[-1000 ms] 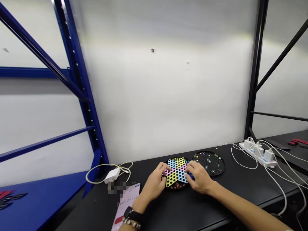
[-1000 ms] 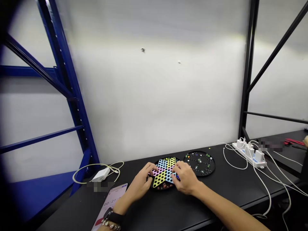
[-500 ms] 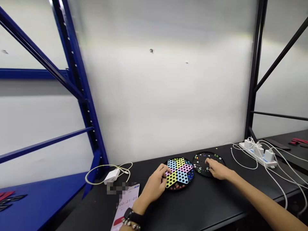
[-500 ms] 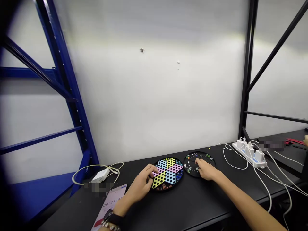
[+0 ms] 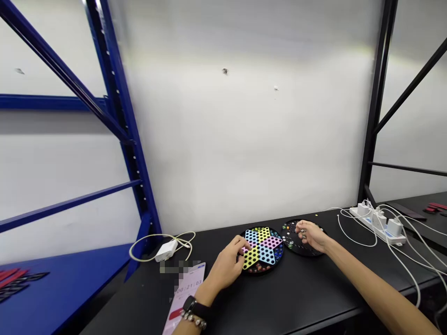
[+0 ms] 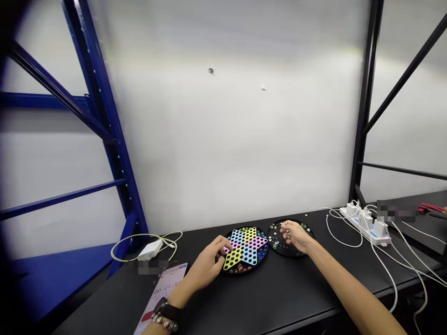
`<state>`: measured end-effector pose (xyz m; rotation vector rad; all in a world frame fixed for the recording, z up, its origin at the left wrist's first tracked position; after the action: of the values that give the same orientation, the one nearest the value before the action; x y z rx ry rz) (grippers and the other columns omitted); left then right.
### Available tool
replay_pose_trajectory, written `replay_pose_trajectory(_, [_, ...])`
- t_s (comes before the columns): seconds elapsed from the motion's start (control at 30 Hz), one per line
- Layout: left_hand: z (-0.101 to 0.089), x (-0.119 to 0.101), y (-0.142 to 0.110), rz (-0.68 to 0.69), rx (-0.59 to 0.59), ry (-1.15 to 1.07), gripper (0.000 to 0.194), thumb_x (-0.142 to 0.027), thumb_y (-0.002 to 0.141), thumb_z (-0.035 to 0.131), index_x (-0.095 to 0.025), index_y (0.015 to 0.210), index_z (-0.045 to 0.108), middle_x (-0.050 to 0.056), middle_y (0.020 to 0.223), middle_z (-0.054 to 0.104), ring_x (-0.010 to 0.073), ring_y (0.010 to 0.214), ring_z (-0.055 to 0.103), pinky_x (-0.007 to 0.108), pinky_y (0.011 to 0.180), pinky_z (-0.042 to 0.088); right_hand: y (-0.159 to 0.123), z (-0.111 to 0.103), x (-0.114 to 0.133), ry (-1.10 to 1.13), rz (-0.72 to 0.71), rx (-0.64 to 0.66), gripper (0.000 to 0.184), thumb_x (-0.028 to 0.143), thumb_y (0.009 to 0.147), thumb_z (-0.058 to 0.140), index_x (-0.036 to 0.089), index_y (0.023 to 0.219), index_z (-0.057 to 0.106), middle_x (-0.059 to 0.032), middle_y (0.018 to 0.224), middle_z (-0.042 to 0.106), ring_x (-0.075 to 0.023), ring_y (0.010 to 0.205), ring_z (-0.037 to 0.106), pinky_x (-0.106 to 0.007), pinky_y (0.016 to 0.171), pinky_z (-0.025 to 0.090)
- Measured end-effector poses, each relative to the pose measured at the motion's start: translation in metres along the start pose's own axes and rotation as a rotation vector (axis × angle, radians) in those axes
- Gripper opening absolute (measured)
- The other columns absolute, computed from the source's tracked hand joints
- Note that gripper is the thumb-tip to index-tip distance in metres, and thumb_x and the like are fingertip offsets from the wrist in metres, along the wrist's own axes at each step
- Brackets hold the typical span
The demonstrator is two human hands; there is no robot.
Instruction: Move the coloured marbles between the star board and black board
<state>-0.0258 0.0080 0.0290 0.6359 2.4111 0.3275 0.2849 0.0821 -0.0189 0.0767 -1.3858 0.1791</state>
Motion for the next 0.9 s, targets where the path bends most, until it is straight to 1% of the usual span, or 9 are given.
replay_pose_trajectory(0.07, [0.000,0.000,0.000,-0.002,0.002,0.004,0.032,-0.007,0.074,0.038,-0.024,0.094,0.056,0.002,0.102,0.058,0.0143,0.084,0.058,0.024,0.076,0.046,0.003,0.001,-0.009,-0.224,0.010,0.003,0.014,0.029,0.073,0.059,0.020,0.077,0.049,0.0044,0.066,0.048,-0.0075,0.052,0.039,-0.020,0.048,0.026])
replay_pose_trajectory(0.13, [0.001,0.001,0.000,0.003,0.007,0.010,0.032,-0.007,0.074,0.038,-0.024,0.094,0.056,0.001,0.101,0.057,0.0141,0.085,0.058,0.024,0.076,0.046,0.006,0.000,-0.015,-0.542,-0.095,-0.007,0.009,0.025,0.075,0.058,0.020,0.080,0.053,0.0052,0.062,0.045,-0.0093,0.054,0.039,-0.022,0.053,0.029])
replay_pose_trajectory(0.2, [0.001,0.001,0.000,0.009,0.011,0.016,0.031,-0.007,0.075,0.038,-0.025,0.094,0.056,0.000,0.100,0.057,0.0137,0.084,0.058,0.024,0.076,0.046,0.007,0.002,-0.018,-0.858,-0.220,0.034,0.015,0.022,0.076,0.059,0.021,0.091,0.059,0.0042,0.065,0.047,-0.0118,0.061,0.043,-0.024,0.059,0.033])
replay_pose_trajectory(0.3, [0.001,0.001,0.000,0.014,0.010,0.029,0.030,-0.008,0.076,0.038,-0.025,0.094,0.056,0.000,0.100,0.057,0.0136,0.084,0.058,0.024,0.076,0.046,0.008,0.007,-0.022,-1.148,-0.271,0.147,0.023,0.021,0.080,0.058,0.024,0.102,0.063,0.0017,0.072,0.052,-0.0148,0.070,0.047,-0.026,0.066,0.034])
replay_pose_trajectory(0.43, [0.000,0.001,0.000,0.009,0.005,0.035,0.030,-0.009,0.076,0.039,-0.024,0.093,0.057,0.001,0.100,0.058,0.0139,0.083,0.059,0.024,0.075,0.046,0.009,0.008,-0.016,-1.055,-0.299,0.143,0.011,0.026,0.081,0.058,0.021,0.091,0.061,0.0013,0.071,0.051,-0.0139,0.068,0.045,-0.026,0.064,0.034])
replay_pose_trajectory(0.63, [-0.001,0.000,0.000,0.012,0.015,0.040,0.029,-0.010,0.077,0.039,-0.024,0.092,0.058,0.000,0.099,0.060,0.0136,0.082,0.059,0.024,0.075,0.045,0.009,-0.011,0.006,-0.047,-0.137,-0.046,0.019,0.040,0.082,0.051,0.021,0.085,0.050,0.0033,0.067,0.044,-0.0089,0.051,0.035,-0.021,0.045,0.023])
replay_pose_trajectory(0.7, [-0.001,0.000,0.000,0.008,0.016,0.050,0.028,-0.010,0.076,0.039,-0.024,0.092,0.059,0.000,0.098,0.060,0.0140,0.082,0.058,0.024,0.076,0.045,0.008,-0.017,0.008,0.059,-0.092,-0.047,0.022,0.043,0.082,0.050,0.020,0.082,0.049,0.0025,0.068,0.046,-0.0082,0.049,0.034,-0.021,0.042,0.019])
replay_pose_trajectory(0.77, [0.000,0.000,0.000,0.006,0.020,0.052,0.027,-0.011,0.077,0.039,-0.024,0.091,0.059,0.001,0.097,0.061,0.0146,0.081,0.058,0.025,0.077,0.045,0.009,-0.026,0.005,-0.111,-0.078,-0.109,0.026,0.045,0.085,0.048,0.020,0.077,0.048,0.0032,0.063,0.044,-0.0083,0.046,0.033,-0.021,0.043,0.019])
replay_pose_trajectory(0.9, [0.000,-0.001,0.000,0.002,0.028,0.036,0.025,-0.014,0.080,0.038,-0.024,0.091,0.059,0.001,0.095,0.061,0.0155,0.081,0.057,0.026,0.077,0.045,0.010,-0.041,0.000,-0.866,-0.172,-0.300,0.031,0.038,0.093,0.039,0.019,0.071,0.052,-0.0011,0.064,0.052,-0.0139,0.059,0.050,-0.024,0.055,0.032])
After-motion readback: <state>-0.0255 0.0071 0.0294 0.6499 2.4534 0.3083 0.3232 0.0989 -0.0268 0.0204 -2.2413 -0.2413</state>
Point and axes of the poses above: each hand's wrist, its own y-axis towards the middle knuckle, its own z-axis out of the palm, x = y × z, the point moved 3 cm from there along y, towards the middle knuckle
